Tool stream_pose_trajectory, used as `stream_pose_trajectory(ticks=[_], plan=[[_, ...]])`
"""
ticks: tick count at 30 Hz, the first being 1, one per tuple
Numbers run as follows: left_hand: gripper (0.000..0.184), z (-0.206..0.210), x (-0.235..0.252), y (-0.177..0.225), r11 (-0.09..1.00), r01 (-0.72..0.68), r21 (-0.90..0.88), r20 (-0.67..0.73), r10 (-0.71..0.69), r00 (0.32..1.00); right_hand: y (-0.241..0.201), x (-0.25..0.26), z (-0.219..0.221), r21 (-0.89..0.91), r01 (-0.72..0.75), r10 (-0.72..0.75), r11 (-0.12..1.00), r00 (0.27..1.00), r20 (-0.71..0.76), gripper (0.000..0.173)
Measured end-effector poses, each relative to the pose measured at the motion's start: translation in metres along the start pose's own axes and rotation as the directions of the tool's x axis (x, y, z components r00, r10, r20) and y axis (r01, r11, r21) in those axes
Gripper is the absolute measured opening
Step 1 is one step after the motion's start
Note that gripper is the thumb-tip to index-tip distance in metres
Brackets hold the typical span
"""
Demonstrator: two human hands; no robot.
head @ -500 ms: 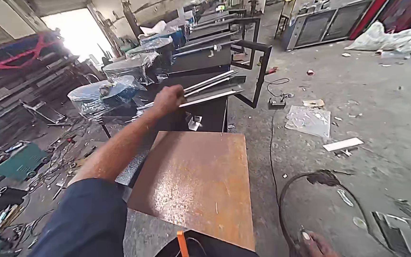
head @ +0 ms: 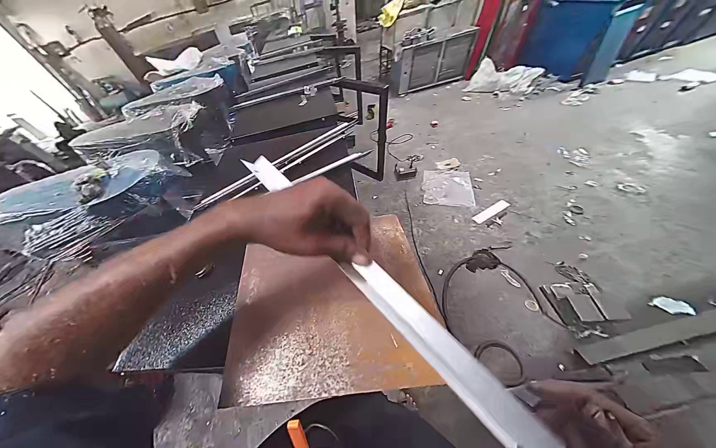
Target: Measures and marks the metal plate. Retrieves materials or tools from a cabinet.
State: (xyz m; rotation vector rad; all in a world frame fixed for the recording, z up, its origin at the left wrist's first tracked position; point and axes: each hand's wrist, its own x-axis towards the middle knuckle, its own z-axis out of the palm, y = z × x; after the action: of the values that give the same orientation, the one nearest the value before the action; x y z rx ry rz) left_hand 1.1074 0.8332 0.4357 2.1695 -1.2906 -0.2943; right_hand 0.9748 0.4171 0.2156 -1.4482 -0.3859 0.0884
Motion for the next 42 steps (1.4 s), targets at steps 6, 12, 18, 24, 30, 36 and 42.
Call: stream_pose_trajectory(ticks=[6, 12, 18, 24, 30, 36, 42], plan=[[0.021, 0.052, 0.023, -0.031, 0.993, -0.116, 0.011, 0.284, 0.108, 0.953, -0.020, -0.028, 0.094, 0.150, -0.042, 0.008, 0.988, 0.975, 0.223, 0.046], [0.022, 0.062, 0.027, -0.051, 0.967, -0.227, 0.119, 0.190, 0.202, 0.961, -0.032, -0.037, 0.152, 0.035, -0.156, 0.154, 0.987, 0.987, 0.053, 0.017], [0.048, 0.061, -0.016, -0.062, 0.907, 0.201, 0.369, -0.322, -0.078, 0.943, -0.027, -0.014, 0.162, 0.239, -0.195, 0.176, 0.951, 0.980, 0.098, 0.022], [0.041, 0.090, -0.035, -0.071, 0.920, 0.323, 0.220, -0.496, -0.180, 0.849, -0.012, -0.006, 0.155, 0.280, -0.195, 0.180, 0.940, 0.981, 0.078, 0.030], [0.037, 0.098, -0.039, -0.069, 0.897, 0.376, 0.232, -0.468, -0.236, 0.852, -0.011, 0.005, 0.153, 0.297, -0.182, 0.179, 0.937, 0.983, 0.036, 0.013], [0.034, 0.102, -0.030, -0.075, 0.917, 0.302, 0.260, -0.447, -0.163, 0.880, -0.016, 0.005, 0.155, 0.175, -0.165, 0.170, 0.971, 0.985, -0.017, 0.008], [0.035, 0.100, -0.027, -0.080, 0.916, 0.294, 0.272, -0.438, -0.155, 0.886, -0.016, 0.005, 0.155, 0.216, -0.173, 0.188, 0.961, 0.981, -0.048, 0.008]])
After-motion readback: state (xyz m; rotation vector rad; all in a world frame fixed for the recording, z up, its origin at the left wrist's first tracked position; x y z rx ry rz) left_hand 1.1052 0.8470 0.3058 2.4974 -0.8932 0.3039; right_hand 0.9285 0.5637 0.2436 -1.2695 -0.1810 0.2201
